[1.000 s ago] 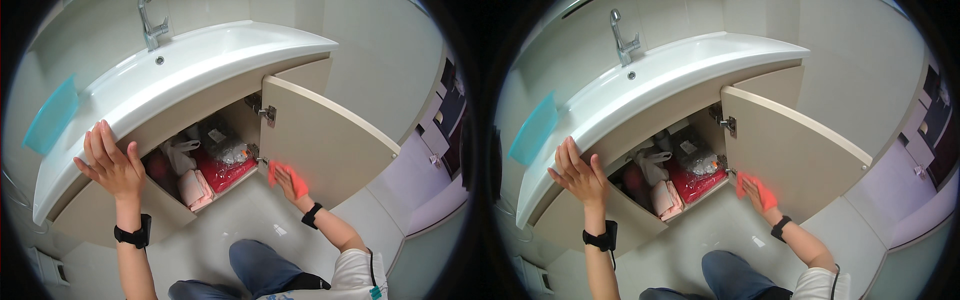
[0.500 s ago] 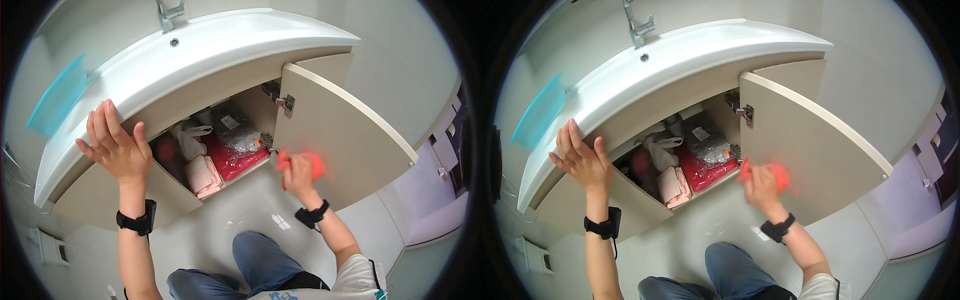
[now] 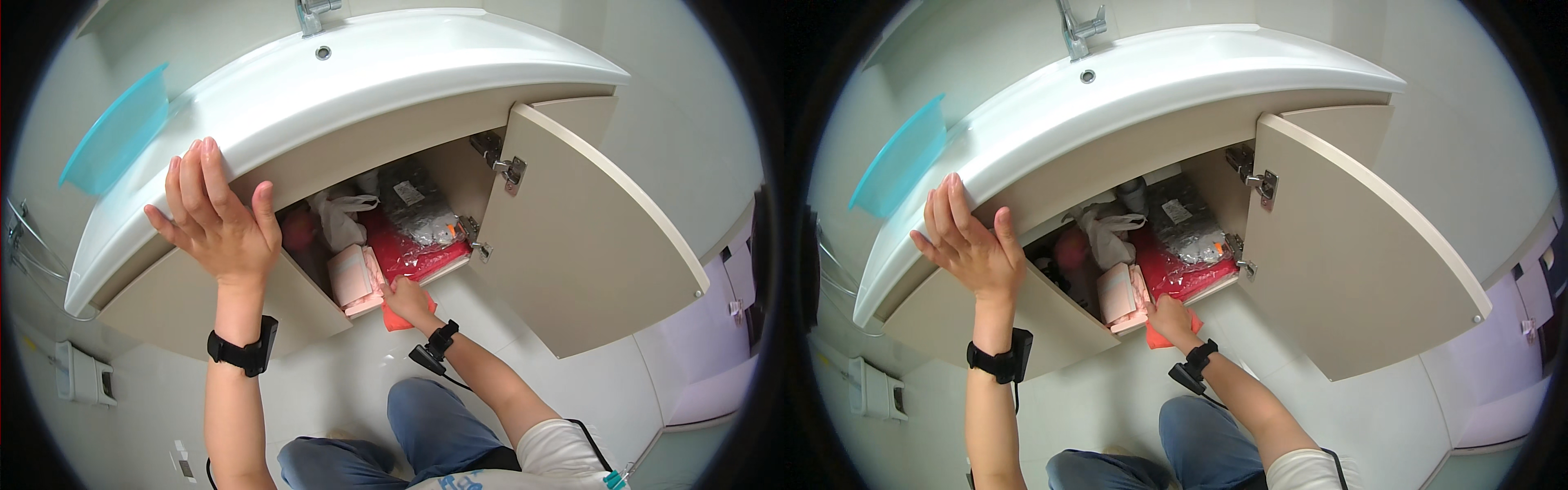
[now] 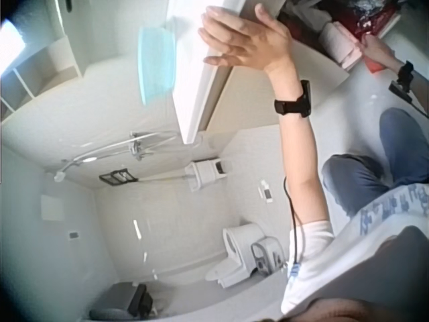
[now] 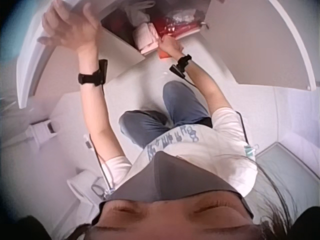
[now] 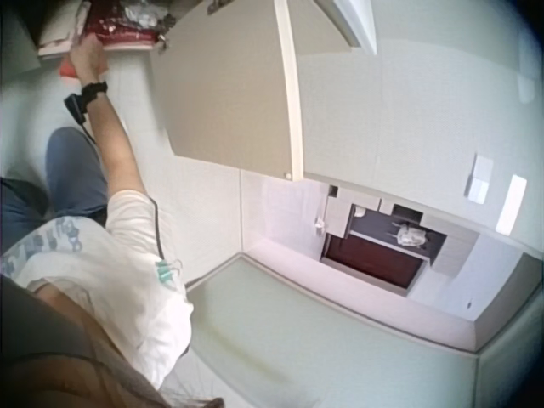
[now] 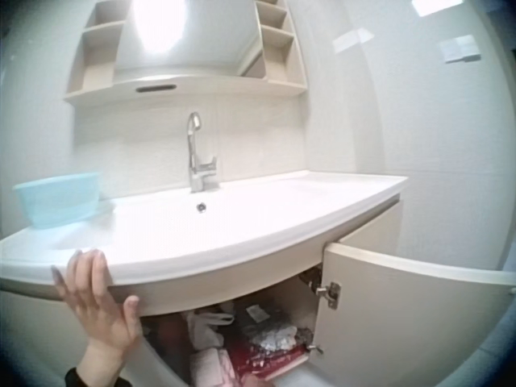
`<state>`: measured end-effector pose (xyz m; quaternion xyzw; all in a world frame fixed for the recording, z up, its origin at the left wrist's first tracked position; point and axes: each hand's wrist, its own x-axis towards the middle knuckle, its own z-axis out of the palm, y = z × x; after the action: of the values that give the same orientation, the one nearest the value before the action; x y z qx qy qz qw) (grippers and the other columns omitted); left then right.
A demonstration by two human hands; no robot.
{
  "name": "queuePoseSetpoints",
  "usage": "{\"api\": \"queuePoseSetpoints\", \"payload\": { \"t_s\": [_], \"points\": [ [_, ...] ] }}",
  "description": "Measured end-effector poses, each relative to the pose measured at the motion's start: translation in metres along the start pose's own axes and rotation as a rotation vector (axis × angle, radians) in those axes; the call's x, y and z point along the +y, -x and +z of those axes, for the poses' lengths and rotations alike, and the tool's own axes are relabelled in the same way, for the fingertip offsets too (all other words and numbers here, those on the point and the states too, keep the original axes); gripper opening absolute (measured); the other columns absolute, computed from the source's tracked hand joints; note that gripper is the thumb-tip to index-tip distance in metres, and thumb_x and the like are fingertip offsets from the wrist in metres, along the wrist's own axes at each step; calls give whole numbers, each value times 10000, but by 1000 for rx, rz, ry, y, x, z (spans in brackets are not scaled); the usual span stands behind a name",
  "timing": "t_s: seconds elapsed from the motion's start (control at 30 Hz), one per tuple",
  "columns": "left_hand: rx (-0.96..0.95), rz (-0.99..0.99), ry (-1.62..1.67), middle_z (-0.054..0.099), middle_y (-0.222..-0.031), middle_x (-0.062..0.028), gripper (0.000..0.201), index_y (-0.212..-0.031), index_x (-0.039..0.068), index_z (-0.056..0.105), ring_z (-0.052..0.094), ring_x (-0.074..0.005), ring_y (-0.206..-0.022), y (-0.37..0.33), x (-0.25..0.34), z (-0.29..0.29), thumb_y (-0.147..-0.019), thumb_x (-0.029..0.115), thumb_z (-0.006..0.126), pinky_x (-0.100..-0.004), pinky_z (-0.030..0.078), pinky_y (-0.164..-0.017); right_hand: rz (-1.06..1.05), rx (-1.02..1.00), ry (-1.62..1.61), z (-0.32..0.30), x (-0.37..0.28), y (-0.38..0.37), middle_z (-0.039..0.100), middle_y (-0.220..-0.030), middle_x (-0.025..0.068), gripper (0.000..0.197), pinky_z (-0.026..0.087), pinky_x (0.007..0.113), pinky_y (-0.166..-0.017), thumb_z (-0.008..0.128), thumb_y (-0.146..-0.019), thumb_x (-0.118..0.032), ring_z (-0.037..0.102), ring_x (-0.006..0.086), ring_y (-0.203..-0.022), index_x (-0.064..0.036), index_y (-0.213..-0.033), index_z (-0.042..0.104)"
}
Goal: Cleaning the bathroom shelves and vanity cabinets with a damp cloth.
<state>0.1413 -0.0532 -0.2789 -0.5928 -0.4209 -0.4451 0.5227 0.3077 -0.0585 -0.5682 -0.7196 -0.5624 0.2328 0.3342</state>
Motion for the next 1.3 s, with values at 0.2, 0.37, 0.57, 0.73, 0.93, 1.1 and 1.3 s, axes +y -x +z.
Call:
{"api": "queuePoseSetpoints", "payload": {
  "t_s": [0.2, 0.37, 0.57, 0.73, 0.93, 1.1, 1.3],
  "points": [
    [2, -4, 19, 412, -1279, -23, 516, -1311, 122, 351, 331, -210, -1239, 1, 1, 2, -903, 438, 347, -446, 4, -1082, -47, -42, -29, 0, -5, 5, 624, -751, 200, 267, 478, 424, -684, 573, -741, -204, 605, 354, -725, -7, -911, 632],
    [-1, -5, 15, 414, -1277, -20, 516, -1312, 123, 348, 333, -210, -1238, 0, 1, 1, -902, 437, 347, -449, 4, -1081, -53, -30, -227, -1, 6, -4, 631, -793, 204, 277, 486, 375, -673, 549, -734, -118, 620, 297, -728, 8, -967, 628],
    [7, 0, 12, 414, -1277, -14, 516, -1315, 124, 339, 331, -210, -1238, -1, 0, 1, -903, 434, 343, -450, 3, -1080, 0, -19, -524, -10, 18, -11, 639, -831, 197, 249, 484, 352, -695, 574, -723, -104, 631, 275, -759, 16, -931, 636],
    [-1, 3, 10, 414, -1278, -9, 517, -1316, 122, 336, 331, -210, -1238, 1, 1, 2, -902, 432, 346, -450, 0, -1080, 0, -194, -300, -23, -1, 0, 645, -826, 161, 394, 471, 328, -695, 576, -787, -311, 623, 232, -784, 28, -983, 617],
    [9, 1, 13, 419, -1274, -8, 514, -1310, 121, 350, 335, -208, -1233, -1, 2, 2, -900, 432, 350, -447, 4, -1082, 20, -252, 87, -27, -41, 14, 632, -854, 194, 759, 463, 428, -739, 426, -742, -679, 604, 331, -882, 23, -991, 575],
    [11, 5, 8, 420, -1274, -7, 518, -1309, 123, 352, 346, -207, -1225, -1, 1, 1, -899, 440, 350, -448, 7, -1083, 122, -166, 77, -15, -57, 18, 602, -863, 280, 764, 474, 429, -751, 510, -741, -604, 600, 371, -879, 91, -1049, 433],
    [21, -4, 13, 427, -1267, -6, 519, -1309, 127, 355, 352, -206, -1220, -1, 0, 2, -901, 449, 343, -448, 9, -1083, 36, -217, -183, -10, -22, 0, 601, -941, 252, 680, 464, 413, -779, 660, -691, -424, 591, 355, -912, 40, -1127, 421]
  ]
}}
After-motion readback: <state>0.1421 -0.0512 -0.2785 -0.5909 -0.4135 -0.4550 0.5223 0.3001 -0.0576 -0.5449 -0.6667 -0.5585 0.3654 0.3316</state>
